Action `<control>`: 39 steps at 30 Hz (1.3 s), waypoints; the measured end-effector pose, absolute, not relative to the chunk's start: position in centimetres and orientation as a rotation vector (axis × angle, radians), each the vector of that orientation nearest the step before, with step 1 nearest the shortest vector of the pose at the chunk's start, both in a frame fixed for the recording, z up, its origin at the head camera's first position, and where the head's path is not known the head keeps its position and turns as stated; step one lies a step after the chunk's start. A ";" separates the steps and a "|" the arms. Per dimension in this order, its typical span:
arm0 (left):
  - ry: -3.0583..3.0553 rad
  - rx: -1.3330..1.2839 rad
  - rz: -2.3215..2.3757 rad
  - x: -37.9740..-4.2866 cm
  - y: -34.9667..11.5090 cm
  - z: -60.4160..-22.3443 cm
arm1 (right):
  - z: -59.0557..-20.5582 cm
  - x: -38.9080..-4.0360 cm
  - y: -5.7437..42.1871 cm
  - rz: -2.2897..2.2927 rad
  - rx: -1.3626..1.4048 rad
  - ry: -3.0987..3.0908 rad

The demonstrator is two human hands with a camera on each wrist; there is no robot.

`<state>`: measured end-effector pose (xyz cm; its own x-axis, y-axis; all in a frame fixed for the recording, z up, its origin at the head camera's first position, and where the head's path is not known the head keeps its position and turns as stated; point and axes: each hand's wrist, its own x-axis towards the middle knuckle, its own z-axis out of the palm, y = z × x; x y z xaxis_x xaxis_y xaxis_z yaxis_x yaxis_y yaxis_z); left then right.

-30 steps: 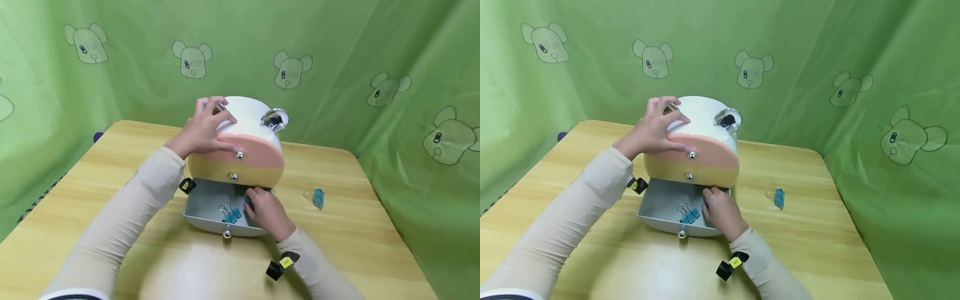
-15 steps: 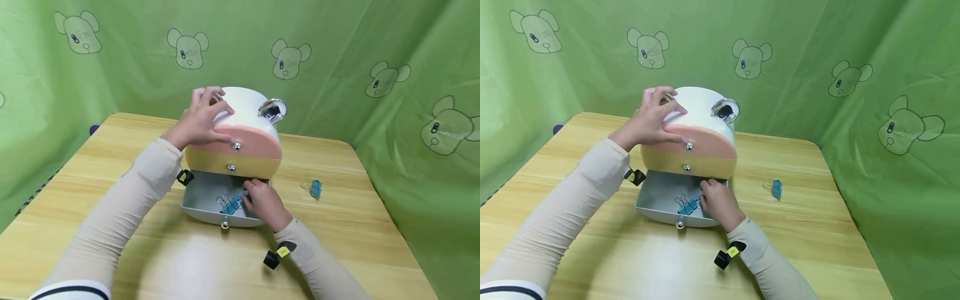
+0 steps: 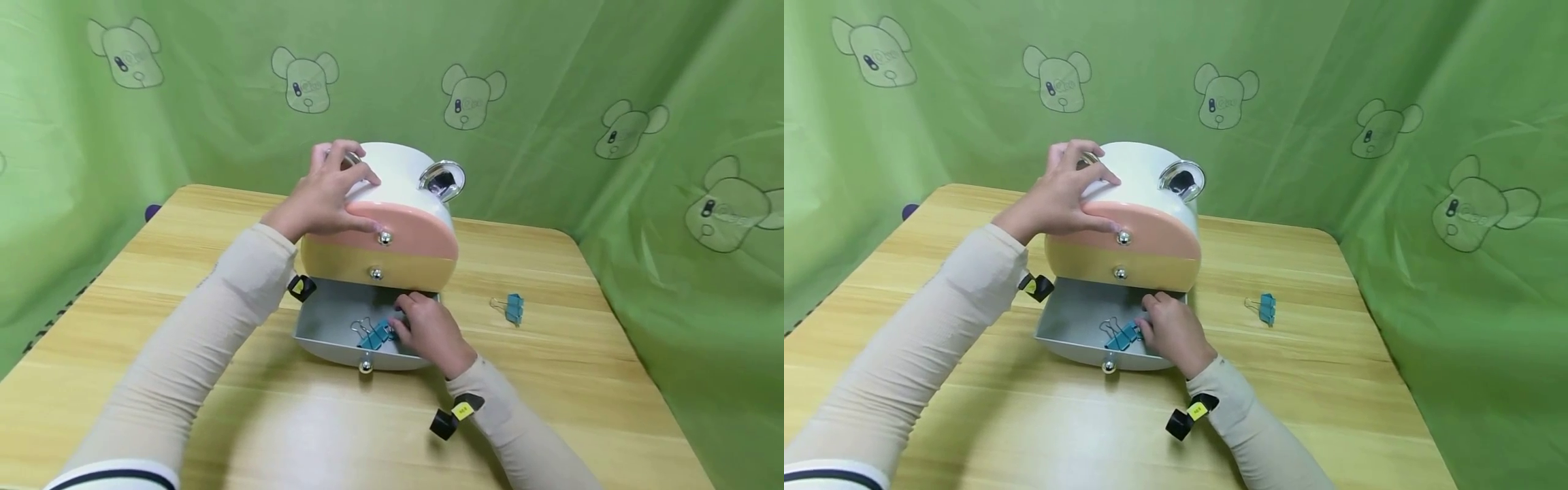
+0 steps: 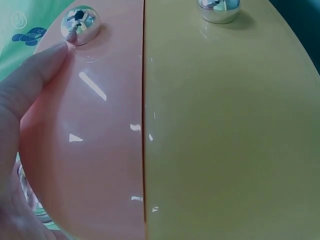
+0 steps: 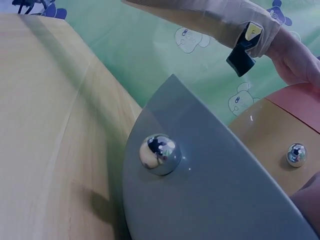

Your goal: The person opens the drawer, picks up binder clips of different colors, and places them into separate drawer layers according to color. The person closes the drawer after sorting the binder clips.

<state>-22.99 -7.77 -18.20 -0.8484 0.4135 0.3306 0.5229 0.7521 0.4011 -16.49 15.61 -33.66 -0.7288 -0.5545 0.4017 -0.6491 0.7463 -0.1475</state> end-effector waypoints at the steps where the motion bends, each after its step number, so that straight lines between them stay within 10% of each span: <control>1: -2.732 -0.741 -0.723 -23.0 -7.7 -18.2 | -33.7 -16.5 15.7 0.420 0.929 -2.615; 12: -2.747 -0.741 -0.728 -23.1 -7.6 -18.1 | -33.2 -16.8 17.0 1.080 0.959 -2.353; 39: -2.755 -0.739 -0.757 -23.3 -7.7 -18.8 | -30.2 -16.5 24.6 1.105 0.508 -2.017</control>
<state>-23.33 -7.66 -18.77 -0.8577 0.4150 0.3036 0.5119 0.7454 0.4271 -16.55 24.57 -30.21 -0.6270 0.0173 0.7789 -0.6472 0.5450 -0.5331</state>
